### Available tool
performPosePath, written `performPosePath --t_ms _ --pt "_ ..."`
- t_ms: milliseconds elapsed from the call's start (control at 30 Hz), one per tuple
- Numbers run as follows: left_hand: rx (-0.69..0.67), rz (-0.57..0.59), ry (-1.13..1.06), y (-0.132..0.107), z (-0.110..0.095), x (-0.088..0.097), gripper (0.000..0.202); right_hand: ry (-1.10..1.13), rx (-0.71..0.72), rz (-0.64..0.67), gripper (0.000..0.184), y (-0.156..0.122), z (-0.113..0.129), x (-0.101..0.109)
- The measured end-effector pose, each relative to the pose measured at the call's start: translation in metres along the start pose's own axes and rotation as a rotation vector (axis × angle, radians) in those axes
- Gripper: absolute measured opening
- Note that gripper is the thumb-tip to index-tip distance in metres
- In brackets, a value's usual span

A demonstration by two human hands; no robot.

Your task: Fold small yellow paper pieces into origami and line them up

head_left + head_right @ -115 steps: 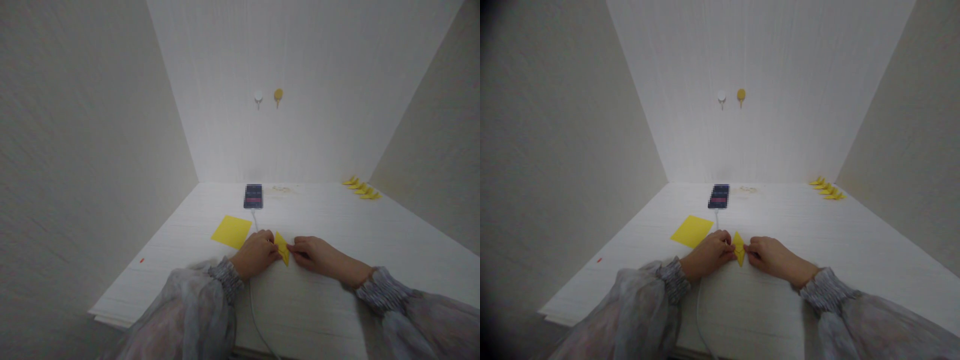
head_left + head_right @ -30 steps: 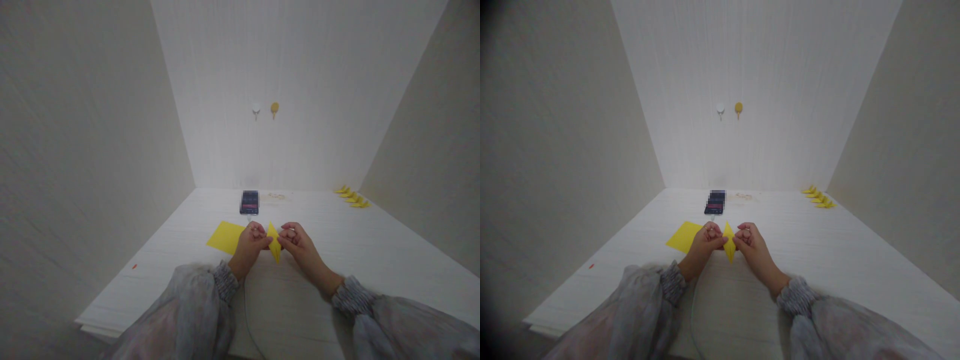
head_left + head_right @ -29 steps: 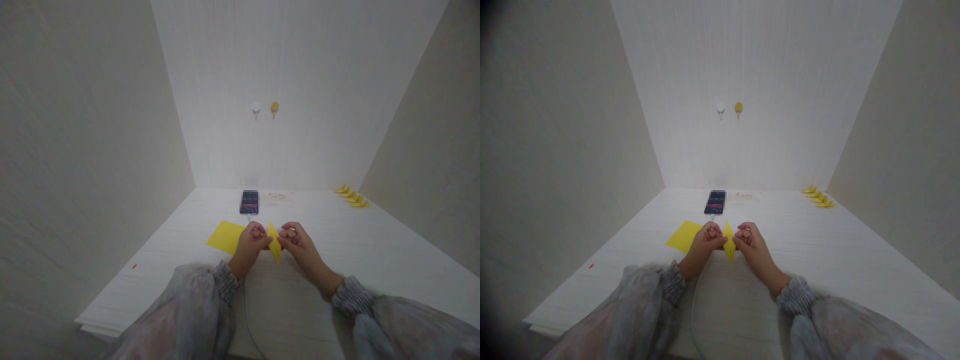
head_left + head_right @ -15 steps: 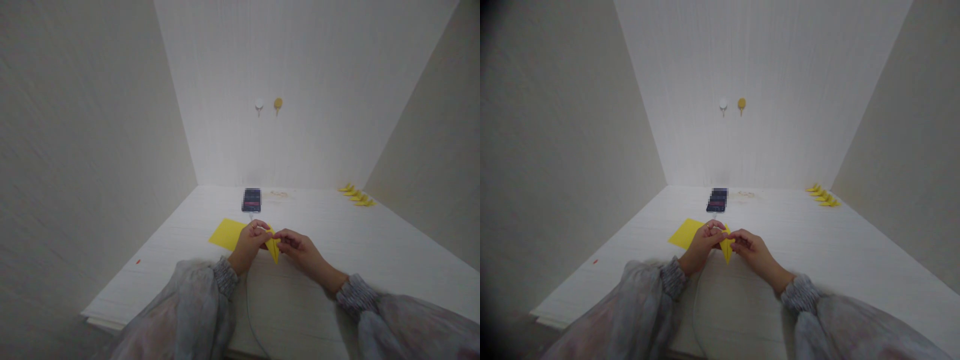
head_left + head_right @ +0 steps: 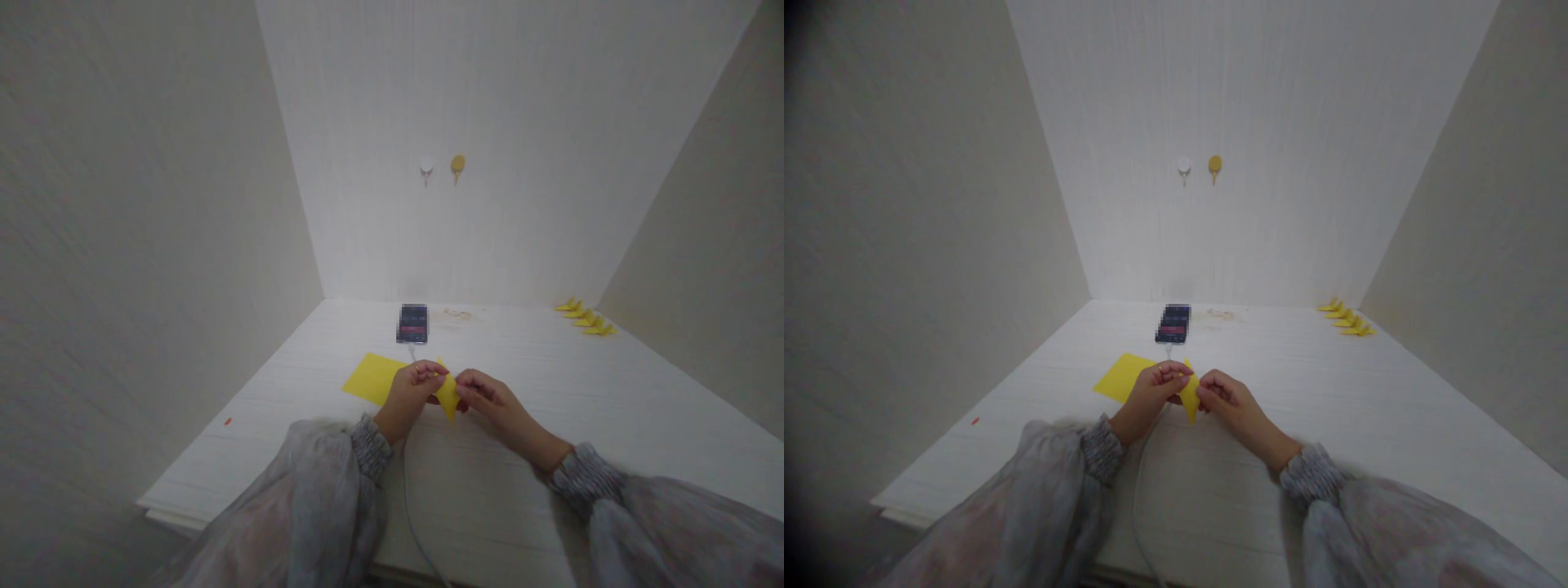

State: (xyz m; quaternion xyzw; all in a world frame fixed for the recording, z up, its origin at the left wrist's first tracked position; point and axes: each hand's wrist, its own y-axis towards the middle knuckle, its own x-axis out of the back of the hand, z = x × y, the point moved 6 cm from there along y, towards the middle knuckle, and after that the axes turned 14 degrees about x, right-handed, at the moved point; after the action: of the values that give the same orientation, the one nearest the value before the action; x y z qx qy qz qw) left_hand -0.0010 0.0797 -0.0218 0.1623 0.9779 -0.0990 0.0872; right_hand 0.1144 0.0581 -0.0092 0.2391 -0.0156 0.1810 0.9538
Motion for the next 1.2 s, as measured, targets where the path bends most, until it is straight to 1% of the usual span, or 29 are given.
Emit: performPosePath --t_ms 133,267,433,567,633,733,867,933,1067,1200 --pt "-0.002 -0.007 0.037 0.001 0.002 0.0 0.022 -0.019 -0.05 -0.057 0.02 -0.001 -0.01 0.002" --pt "-0.002 -0.002 0.045 0.001 0.002 0.0 0.018 0.016 -0.05 -0.071 0.018 -0.001 -0.016 0.003" --pt "0.07 -0.029 0.039 0.001 0.004 0.001 0.016 -0.027 -0.048 -0.064 0.012 -0.001 -0.014 0.006" --pt "0.125 0.04 -0.008 0.0 0.005 -0.004 0.019 -0.053 -0.043 -0.043 0.011 -0.003 -0.018 0.007" --pt "0.154 0.065 0.0 0.0 0.007 -0.005 0.024 -0.1 -0.026 -0.035 0.009 -0.004 -0.019 0.007" --pt "0.184 0.07 0.0 0.0 0.01 -0.005 0.028 -0.215 0.026 -0.015 0.006 -0.004 -0.015 0.006" --pt "0.166 0.047 -0.014 0.001 0.011 -0.005 0.028 -0.441 0.136 0.007 0.005 -0.003 -0.003 0.005" --pt "0.159 0.027 -0.025 0.001 0.012 -0.005 0.028 -0.511 0.186 -0.002 0.006 -0.002 0.002 0.005" --pt "0.172 0.016 -0.066 0.002 0.015 -0.004 0.023 -0.533 0.211 0.0 0.008 -0.001 0.003 0.006" --pt "0.165 0.058 -0.114 0.002 0.017 -0.005 0.019 -0.543 0.202 0.01 0.008 -0.003 0.0 0.008"
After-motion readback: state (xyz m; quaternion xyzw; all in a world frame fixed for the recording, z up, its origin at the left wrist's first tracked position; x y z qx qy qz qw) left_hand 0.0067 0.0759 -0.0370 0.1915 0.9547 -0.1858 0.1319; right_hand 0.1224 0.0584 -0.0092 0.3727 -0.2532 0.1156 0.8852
